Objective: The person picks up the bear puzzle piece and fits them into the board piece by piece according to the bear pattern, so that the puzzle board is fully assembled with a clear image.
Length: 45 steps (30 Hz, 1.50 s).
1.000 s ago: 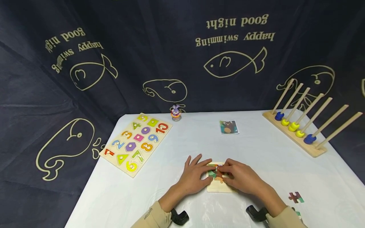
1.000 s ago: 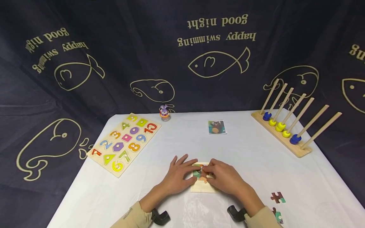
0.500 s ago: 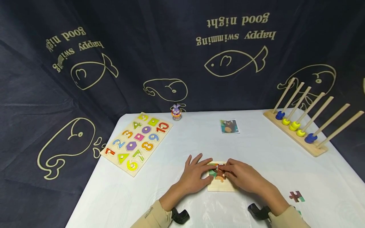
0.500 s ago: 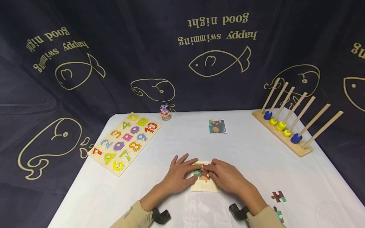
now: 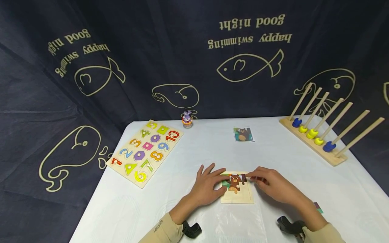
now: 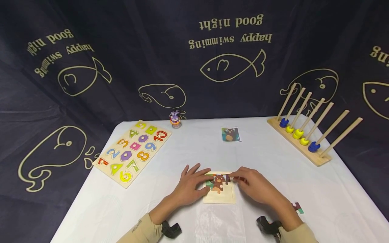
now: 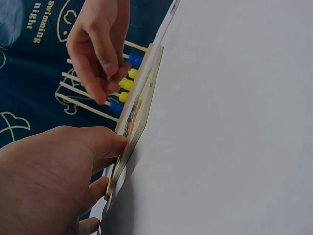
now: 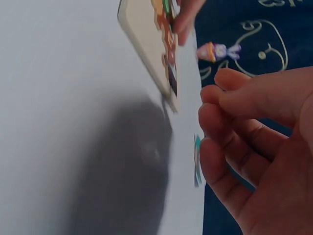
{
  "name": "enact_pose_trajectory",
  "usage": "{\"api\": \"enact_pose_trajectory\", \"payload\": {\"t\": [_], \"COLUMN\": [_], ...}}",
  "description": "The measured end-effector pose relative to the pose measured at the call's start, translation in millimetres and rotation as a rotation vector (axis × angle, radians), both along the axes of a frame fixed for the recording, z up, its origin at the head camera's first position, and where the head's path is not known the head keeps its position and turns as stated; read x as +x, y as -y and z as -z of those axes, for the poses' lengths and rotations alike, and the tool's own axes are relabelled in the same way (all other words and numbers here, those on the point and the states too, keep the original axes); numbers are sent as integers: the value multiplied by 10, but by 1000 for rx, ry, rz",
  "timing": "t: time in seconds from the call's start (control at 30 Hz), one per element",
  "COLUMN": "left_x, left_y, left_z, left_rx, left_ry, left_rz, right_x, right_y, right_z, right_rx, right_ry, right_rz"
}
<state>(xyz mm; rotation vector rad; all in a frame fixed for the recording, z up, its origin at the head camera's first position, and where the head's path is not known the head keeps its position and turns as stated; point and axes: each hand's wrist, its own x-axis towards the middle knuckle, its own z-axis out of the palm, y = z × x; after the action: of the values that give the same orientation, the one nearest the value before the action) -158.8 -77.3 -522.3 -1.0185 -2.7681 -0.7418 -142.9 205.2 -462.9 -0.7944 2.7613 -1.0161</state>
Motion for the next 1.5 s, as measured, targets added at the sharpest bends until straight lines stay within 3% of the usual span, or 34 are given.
{"api": "enact_pose_trajectory", "payload": {"t": [0.2, 0.6, 0.9, 1.27, 1.5], "left_x": [-2, 3, 0, -8, 3], "left_y": [-3, -1, 0, 10, 6], "left_z": [-5, 0, 10, 14, 9], "left_rx": [3, 9, 13, 14, 27], "left_ry": [-5, 1, 1, 7, -4], "left_rz": [0, -1, 3, 3, 6], "right_x": [77, 263, 403, 495, 570], "right_y": [-237, -602, -897, -1194, -1411], "right_z": [-25, 38, 65, 142, 200], "right_rx": [-55, -10, -32, 55, 162], "right_ry": [42, 78, 70, 84, 216], "right_rz": [56, 168, 235, 365, 480]}}
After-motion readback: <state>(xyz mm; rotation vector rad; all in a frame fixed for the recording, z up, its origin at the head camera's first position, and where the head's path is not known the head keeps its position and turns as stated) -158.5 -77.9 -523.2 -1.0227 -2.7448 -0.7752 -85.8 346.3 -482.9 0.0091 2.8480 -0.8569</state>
